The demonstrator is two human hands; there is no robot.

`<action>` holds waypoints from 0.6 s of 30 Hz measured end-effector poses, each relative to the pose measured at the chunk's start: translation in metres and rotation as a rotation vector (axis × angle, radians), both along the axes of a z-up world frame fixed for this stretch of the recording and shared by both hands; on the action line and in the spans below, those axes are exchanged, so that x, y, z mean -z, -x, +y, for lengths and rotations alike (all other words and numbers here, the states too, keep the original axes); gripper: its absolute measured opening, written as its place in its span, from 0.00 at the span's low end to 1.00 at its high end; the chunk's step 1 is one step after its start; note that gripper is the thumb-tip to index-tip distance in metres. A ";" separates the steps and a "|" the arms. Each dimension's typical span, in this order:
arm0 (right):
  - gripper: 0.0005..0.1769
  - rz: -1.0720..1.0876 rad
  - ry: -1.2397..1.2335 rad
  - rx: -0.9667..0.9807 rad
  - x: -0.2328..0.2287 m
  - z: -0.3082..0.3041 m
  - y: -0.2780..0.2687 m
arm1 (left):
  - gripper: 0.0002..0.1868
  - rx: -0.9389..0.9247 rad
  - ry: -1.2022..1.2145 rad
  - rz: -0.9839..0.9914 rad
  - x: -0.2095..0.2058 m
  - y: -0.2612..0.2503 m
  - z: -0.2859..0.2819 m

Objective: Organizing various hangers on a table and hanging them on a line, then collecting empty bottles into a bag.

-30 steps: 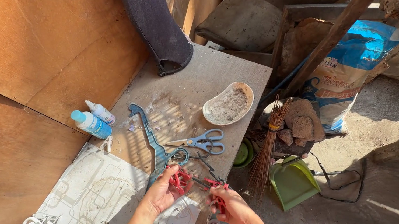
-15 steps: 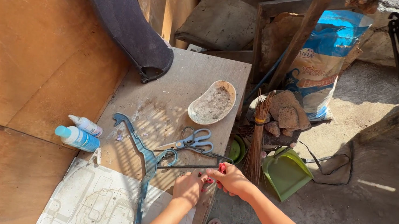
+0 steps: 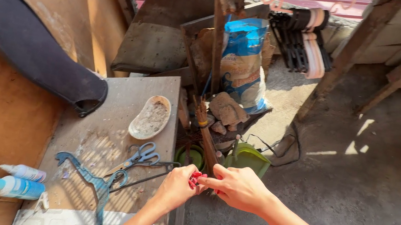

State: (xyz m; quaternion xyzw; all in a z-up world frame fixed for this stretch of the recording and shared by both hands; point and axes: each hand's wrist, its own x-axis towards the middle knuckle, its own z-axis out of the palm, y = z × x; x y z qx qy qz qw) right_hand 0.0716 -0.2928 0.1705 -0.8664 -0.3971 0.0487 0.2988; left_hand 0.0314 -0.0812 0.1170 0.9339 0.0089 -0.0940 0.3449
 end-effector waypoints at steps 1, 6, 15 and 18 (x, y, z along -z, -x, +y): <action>0.27 -0.131 0.326 -0.160 -0.007 -0.017 0.005 | 0.20 0.070 0.025 -0.024 -0.008 -0.006 -0.015; 0.26 -0.283 0.452 0.052 -0.017 -0.098 0.035 | 0.15 0.318 0.015 -0.090 -0.051 -0.028 -0.111; 0.26 0.017 0.185 0.803 -0.129 -0.296 0.107 | 0.17 0.624 0.348 -0.063 -0.115 -0.070 -0.312; 0.31 0.047 0.096 1.090 -0.184 -0.361 0.145 | 0.17 0.673 0.730 0.245 -0.163 -0.045 -0.386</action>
